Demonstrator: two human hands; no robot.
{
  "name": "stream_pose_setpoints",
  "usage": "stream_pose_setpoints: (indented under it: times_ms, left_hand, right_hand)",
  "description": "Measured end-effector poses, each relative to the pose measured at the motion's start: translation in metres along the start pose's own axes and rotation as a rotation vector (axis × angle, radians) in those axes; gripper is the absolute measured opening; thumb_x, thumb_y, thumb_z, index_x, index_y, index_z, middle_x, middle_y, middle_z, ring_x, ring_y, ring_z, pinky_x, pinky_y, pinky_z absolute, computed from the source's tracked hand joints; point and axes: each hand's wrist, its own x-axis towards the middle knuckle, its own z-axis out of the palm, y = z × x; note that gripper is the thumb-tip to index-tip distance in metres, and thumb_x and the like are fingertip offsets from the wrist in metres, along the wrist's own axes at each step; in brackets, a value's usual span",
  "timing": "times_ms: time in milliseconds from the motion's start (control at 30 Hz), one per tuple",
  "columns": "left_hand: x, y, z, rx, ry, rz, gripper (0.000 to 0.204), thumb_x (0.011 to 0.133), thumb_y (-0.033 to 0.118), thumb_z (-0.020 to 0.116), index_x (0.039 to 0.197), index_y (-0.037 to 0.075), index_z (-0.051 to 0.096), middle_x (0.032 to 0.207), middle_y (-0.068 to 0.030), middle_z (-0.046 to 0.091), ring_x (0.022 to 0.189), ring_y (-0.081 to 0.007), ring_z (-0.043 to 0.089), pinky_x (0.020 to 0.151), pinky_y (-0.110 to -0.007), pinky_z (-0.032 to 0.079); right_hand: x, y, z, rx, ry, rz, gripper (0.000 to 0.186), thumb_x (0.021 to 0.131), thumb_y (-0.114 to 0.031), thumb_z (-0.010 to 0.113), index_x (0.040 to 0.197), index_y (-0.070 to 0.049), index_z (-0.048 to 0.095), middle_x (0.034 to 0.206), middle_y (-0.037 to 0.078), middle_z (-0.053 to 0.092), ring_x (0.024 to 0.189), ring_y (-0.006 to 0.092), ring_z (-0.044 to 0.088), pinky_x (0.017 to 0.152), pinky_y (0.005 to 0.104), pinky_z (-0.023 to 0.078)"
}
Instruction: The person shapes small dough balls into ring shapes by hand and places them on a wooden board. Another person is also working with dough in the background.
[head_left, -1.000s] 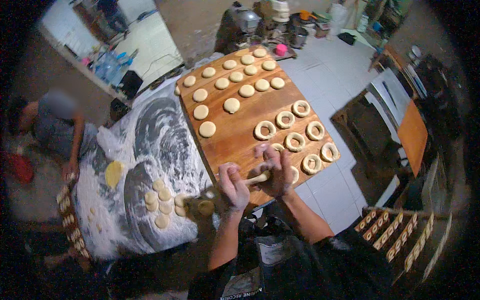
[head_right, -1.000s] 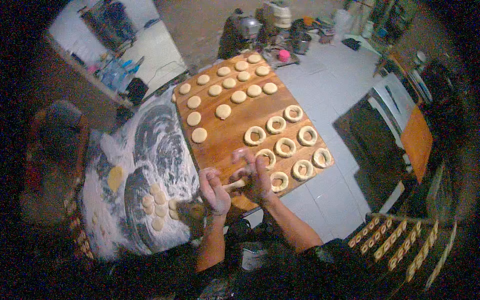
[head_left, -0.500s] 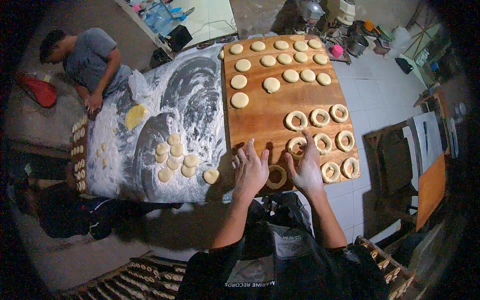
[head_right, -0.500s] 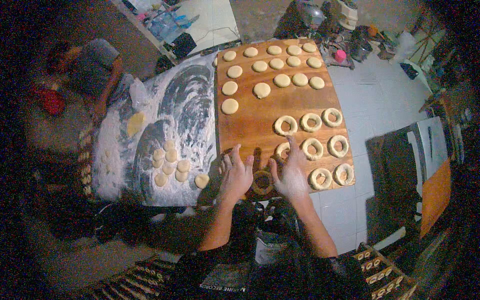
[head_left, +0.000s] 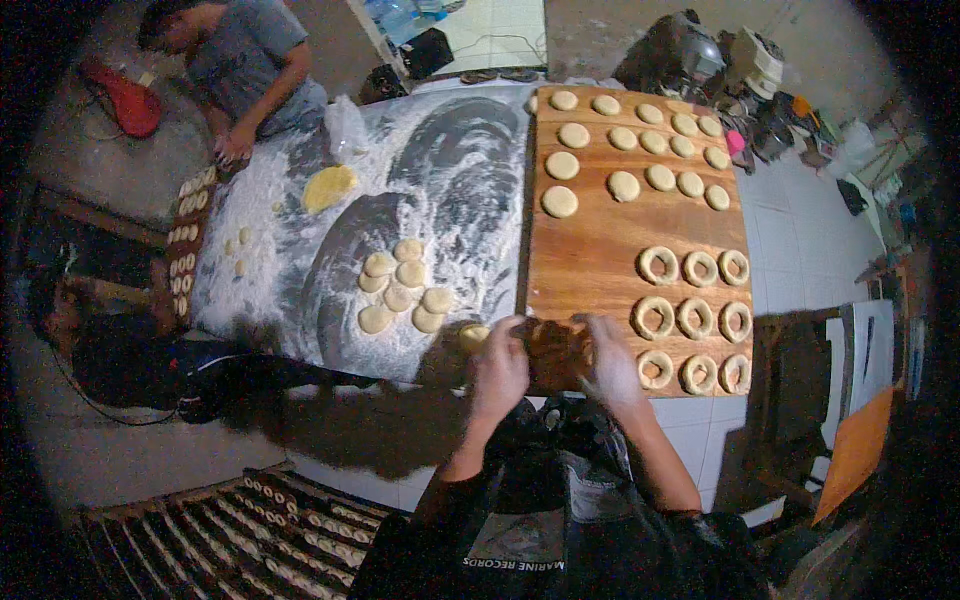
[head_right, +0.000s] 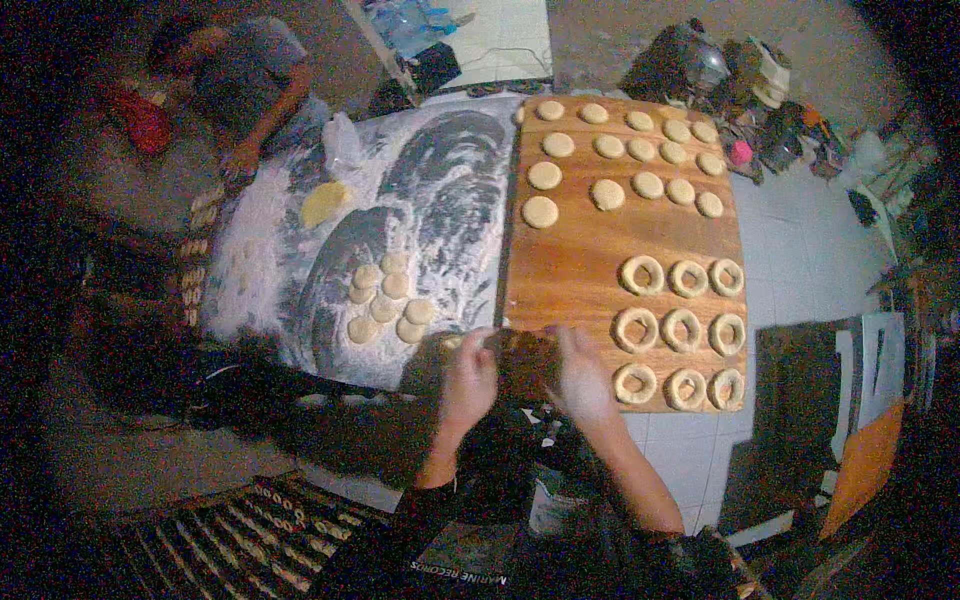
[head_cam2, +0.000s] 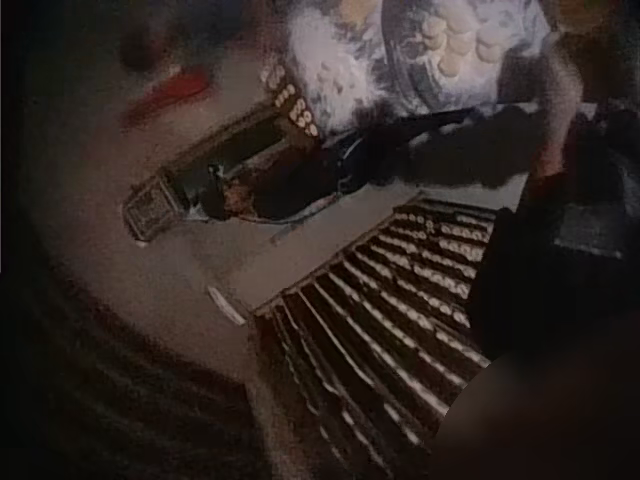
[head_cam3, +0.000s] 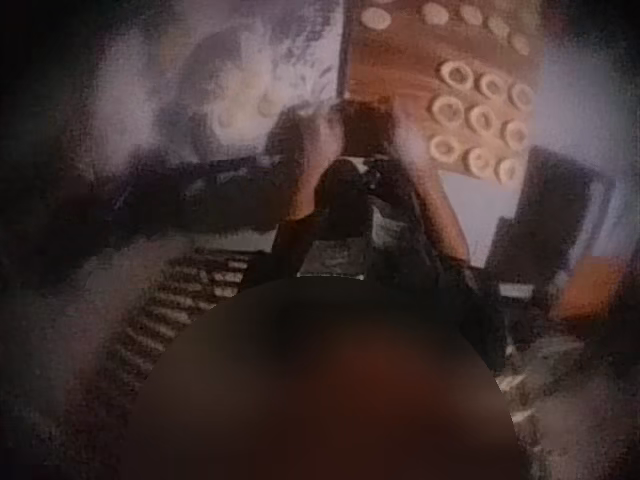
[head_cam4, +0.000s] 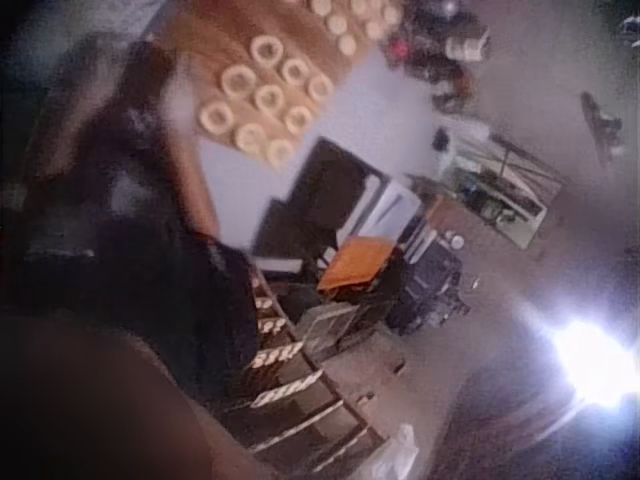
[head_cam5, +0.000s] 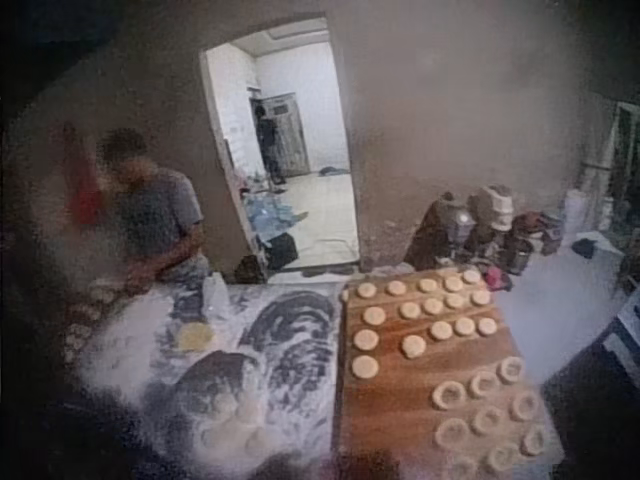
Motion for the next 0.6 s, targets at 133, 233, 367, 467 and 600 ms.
stream_pose_setpoints:
  times_ms: [133,233,367,467,600]
  left_hand:
    - [-0.010,-0.064,-0.061,0.169,0.529,-0.004,0.013,0.093,0.010,0.055,0.103,0.001,0.056,0.095,-0.0218,0.064,0.087,-0.0415,0.062,0.075,-0.045,0.049]
    - [-0.018,-0.090,-0.079,0.201,0.324,-0.128,0.019,0.093,0.015,0.055,0.104,-0.001,0.054,0.094,-0.0233,0.063,0.090,-0.0431,0.061,0.076,-0.045,0.049]
    - [-0.015,-0.089,-0.097,-0.259,-0.035,-0.538,0.027,0.096,0.015,0.055,0.111,-0.007,0.056,0.094,-0.0143,0.066,0.086,-0.0183,0.065,0.075,-0.029,0.051]
    - [0.000,-0.078,-0.121,-0.545,0.111,-0.159,0.029,0.094,0.018,0.061,0.108,-0.007,0.059,0.087,-0.0071,0.066,0.082,-0.0103,0.063,0.073,-0.025,0.050]
    - [0.020,-0.073,-0.158,-0.534,-0.010,-0.077,0.028,0.089,0.019,0.069,0.103,-0.004,0.063,0.087,-0.0043,0.066,0.082,-0.0085,0.061,0.072,-0.026,0.050]
  right_hand:
    - [0.067,-0.040,0.091,-0.184,-0.266,-0.194,0.025,0.084,-0.015,0.060,0.106,-0.003,0.061,0.088,0.021,0.064,0.087,0.0363,0.062,0.078,0.0446,0.051]
    - [0.096,-0.070,0.124,-0.467,-0.260,-0.407,0.039,0.079,-0.022,0.068,0.109,-0.001,0.056,0.085,0.022,0.062,0.082,0.0354,0.061,0.073,0.0417,0.050]
    - [0.117,-0.097,0.107,0.218,-0.613,-0.173,0.037,0.085,-0.024,0.069,0.110,-0.005,0.050,0.086,0.018,0.062,0.085,0.0269,0.063,0.072,0.0374,0.048]
    - [0.115,-0.122,0.092,0.652,-0.640,0.016,0.042,0.085,-0.003,0.067,0.117,-0.006,0.042,0.094,0.013,0.063,0.090,0.0193,0.061,0.077,0.0334,0.048]
    - [0.110,-0.157,0.090,0.853,-0.573,0.061,0.050,0.083,0.007,0.066,0.121,-0.007,0.038,0.105,0.012,0.060,0.095,0.0204,0.060,0.080,0.0338,0.049]
